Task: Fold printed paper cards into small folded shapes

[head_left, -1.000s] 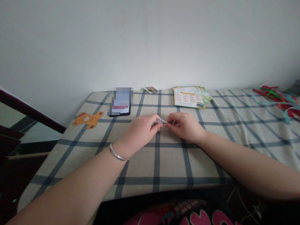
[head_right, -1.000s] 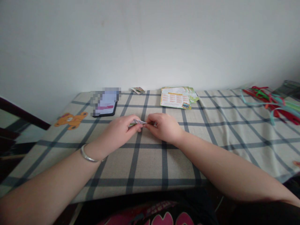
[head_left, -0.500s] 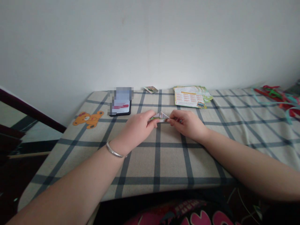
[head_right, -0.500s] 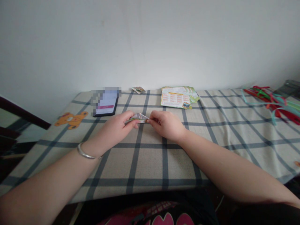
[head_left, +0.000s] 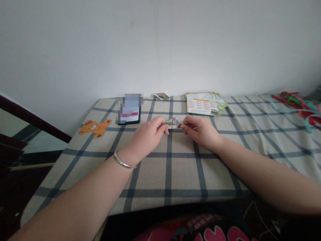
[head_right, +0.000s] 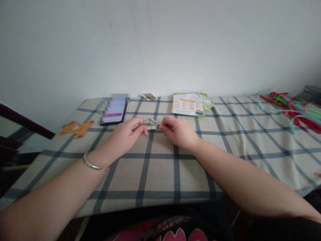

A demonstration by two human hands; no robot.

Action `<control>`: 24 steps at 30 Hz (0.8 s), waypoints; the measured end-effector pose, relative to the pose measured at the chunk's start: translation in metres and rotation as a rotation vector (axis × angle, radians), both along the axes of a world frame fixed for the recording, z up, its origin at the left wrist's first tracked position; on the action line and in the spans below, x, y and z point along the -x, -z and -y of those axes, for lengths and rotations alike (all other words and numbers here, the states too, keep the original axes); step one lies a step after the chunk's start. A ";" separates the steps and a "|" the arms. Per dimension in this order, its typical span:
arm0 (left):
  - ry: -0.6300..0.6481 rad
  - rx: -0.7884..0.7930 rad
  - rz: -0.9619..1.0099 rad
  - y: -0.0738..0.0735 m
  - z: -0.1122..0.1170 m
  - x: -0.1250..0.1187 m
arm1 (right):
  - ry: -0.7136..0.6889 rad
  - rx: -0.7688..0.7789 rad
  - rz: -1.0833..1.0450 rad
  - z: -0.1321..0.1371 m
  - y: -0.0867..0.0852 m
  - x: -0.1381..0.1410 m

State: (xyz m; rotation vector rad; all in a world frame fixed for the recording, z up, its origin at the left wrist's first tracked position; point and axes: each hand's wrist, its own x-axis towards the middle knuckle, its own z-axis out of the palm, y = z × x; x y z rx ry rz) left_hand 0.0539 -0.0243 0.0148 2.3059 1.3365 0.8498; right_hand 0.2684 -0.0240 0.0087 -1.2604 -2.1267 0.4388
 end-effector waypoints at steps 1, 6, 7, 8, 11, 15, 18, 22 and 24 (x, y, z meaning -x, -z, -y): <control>-0.004 -0.001 0.012 0.000 0.000 0.000 | 0.006 -0.002 -0.005 0.000 0.000 0.000; -0.062 0.013 0.045 -0.002 0.000 0.001 | 0.039 -0.014 -0.013 0.000 -0.002 -0.001; -0.071 0.016 0.047 -0.002 0.000 0.002 | 0.040 -0.016 -0.017 0.000 -0.002 -0.001; -0.074 0.019 0.046 -0.002 0.001 0.002 | 0.036 -0.016 -0.023 0.000 -0.002 -0.001; -0.066 0.025 0.048 -0.002 0.002 0.002 | 0.015 -0.006 -0.052 0.000 -0.002 -0.001; -0.026 0.001 0.068 -0.001 0.001 0.003 | 0.020 -0.020 -0.060 0.001 -0.002 -0.001; 0.014 -0.026 0.090 0.001 -0.001 0.003 | 0.033 -0.036 -0.051 0.000 -0.002 -0.002; 0.038 -0.006 0.202 0.006 -0.003 0.003 | 0.033 -0.027 -0.058 -0.001 -0.001 -0.002; 0.030 0.025 0.308 0.008 -0.003 0.002 | 0.030 -0.024 -0.073 -0.001 -0.001 -0.002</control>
